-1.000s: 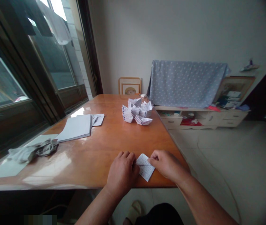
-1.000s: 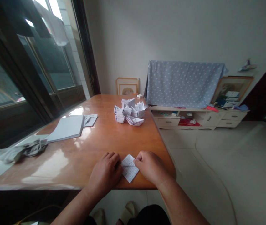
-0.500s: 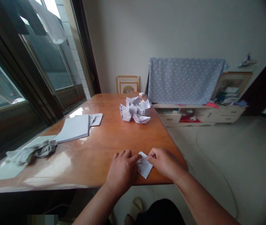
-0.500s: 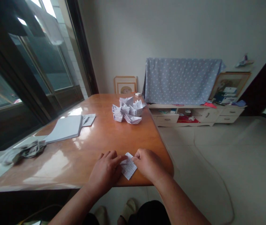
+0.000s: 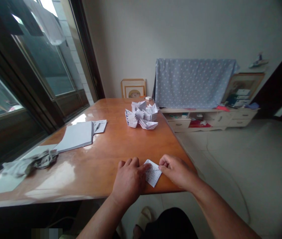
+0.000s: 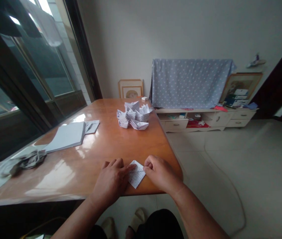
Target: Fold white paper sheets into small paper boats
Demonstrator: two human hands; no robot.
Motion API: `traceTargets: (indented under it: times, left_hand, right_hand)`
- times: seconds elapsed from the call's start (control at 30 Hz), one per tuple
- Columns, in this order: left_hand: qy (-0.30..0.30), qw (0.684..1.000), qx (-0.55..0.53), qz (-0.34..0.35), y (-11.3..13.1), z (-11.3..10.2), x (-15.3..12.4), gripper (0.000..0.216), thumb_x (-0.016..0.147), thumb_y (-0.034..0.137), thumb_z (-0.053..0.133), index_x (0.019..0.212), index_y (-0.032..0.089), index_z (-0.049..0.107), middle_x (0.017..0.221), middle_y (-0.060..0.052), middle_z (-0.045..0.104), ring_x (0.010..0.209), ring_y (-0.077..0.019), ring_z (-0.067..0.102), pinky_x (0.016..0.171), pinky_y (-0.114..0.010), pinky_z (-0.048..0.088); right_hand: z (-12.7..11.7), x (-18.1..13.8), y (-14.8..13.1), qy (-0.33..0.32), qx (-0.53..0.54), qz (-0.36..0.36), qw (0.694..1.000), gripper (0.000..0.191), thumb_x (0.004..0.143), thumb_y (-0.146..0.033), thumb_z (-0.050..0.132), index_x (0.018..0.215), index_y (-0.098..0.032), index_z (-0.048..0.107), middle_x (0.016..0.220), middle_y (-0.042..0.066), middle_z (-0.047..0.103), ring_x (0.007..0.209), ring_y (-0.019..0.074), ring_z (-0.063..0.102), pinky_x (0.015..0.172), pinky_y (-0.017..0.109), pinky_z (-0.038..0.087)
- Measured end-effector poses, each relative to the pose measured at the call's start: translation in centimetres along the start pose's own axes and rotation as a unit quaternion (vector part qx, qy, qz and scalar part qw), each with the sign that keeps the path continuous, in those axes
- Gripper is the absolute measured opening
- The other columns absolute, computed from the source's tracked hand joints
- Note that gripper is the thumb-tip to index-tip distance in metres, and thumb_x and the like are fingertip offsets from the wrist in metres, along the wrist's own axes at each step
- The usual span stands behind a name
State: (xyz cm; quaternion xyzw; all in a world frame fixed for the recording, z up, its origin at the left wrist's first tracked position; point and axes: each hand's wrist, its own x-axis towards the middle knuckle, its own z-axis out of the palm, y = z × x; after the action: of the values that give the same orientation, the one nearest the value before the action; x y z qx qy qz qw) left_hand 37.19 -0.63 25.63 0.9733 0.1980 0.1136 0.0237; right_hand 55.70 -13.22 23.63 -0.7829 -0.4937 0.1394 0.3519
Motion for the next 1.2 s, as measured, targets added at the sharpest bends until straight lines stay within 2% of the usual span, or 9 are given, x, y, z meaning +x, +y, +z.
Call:
traceTargets:
  times: [0.13,0.4,0.57,0.7,0.8,0.93,1.07,1.2]
  left_hand:
    - [-0.004,1.0,0.0,-0.002,0.1,-0.1,0.0,0.032,0.09,0.025,0.06,0.119,0.037,0.066,0.097,-0.005,0.058,0.092,-0.0249,0.055,0.08,-0.039,0.032]
    - [0.004,1.0,0.007,0.0,0.2,-0.2,0.0,0.036,0.091,0.026,0.059,0.124,0.04,0.063,0.096,-0.004,0.058,0.091,-0.0249,0.055,0.079,-0.04,0.031]
    - [-0.002,1.0,0.015,-0.002,0.3,-0.4,0.0,0.03,0.092,0.028,0.058,0.12,0.038,0.065,0.095,-0.005,0.058,0.091,-0.0252,0.054,0.079,-0.04,0.032]
    - [-0.005,1.0,0.012,-0.008,0.3,-0.3,0.0,0.032,0.092,0.029,0.058,0.121,0.038,0.065,0.095,-0.005,0.058,0.092,-0.0255,0.054,0.08,-0.041,0.032]
    - [-0.004,1.0,0.012,-0.012,0.3,-0.3,0.0,0.035,0.09,0.028,0.06,0.124,0.039,0.065,0.097,-0.005,0.058,0.092,-0.0259,0.054,0.08,-0.041,0.033]
    - [-0.002,1.0,0.008,-0.016,0.4,-0.4,-0.1,0.033,0.091,0.027,0.06,0.121,0.037,0.067,0.097,-0.006,0.059,0.093,-0.0261,0.054,0.081,-0.041,0.034]
    - [0.001,1.0,0.004,-0.02,0.5,-0.5,-0.2,0.03,0.09,0.027,0.061,0.118,0.036,0.068,0.098,-0.006,0.059,0.094,-0.0262,0.055,0.082,-0.041,0.034]
    - [0.008,1.0,0.007,-0.022,0.5,-0.4,-0.3,0.029,0.091,0.026,0.058,0.117,0.036,0.069,0.098,-0.005,0.06,0.093,-0.0263,0.055,0.083,-0.043,0.034]
  right_hand:
    - [-0.1,0.2,0.2,-0.016,-0.009,-0.002,1.0,0.007,0.086,-0.027,0.063,0.082,-0.022,0.063,0.081,-0.001,0.067,0.074,0.0148,0.06,0.063,0.025,0.038]
    - [-0.3,0.5,-0.6,-0.032,-0.031,0.006,0.999,0.005,0.084,-0.021,0.062,0.084,-0.023,0.058,0.081,-0.003,0.066,0.071,0.0134,0.057,0.061,0.024,0.034]
    - [-0.6,-0.1,-1.1,-0.02,-0.055,-0.026,0.998,0.006,0.086,-0.019,0.062,0.089,-0.024,0.06,0.087,-0.004,0.066,0.076,0.0127,0.058,0.064,0.024,0.035]
    - [-0.6,-0.4,-1.1,-0.032,-0.066,-0.051,0.996,0.013,0.09,-0.018,0.058,0.097,-0.026,0.066,0.096,-0.002,0.066,0.082,0.0137,0.061,0.069,0.024,0.038]
    - [-0.5,-0.3,-0.9,-0.048,-0.081,-0.06,0.994,0.028,0.093,-0.02,0.055,0.115,-0.032,0.07,0.1,0.0,0.066,0.087,0.0157,0.064,0.074,0.024,0.042]
    - [-0.4,-0.2,-0.9,-0.058,-0.102,-0.064,0.991,0.045,0.095,-0.019,0.053,0.135,-0.035,0.063,0.108,0.004,0.066,0.095,0.0183,0.065,0.08,0.025,0.045]
    - [-0.5,-0.3,-0.9,-0.051,-0.113,-0.065,0.99,0.047,0.095,-0.019,0.053,0.139,-0.035,0.06,0.116,0.005,0.066,0.1,0.0195,0.064,0.086,0.026,0.046]
    - [-0.4,-0.5,-1.0,-0.054,-0.111,-0.06,0.991,0.044,0.097,-0.021,0.052,0.136,-0.038,0.062,0.11,0.003,0.066,0.094,0.0175,0.065,0.083,0.025,0.046]
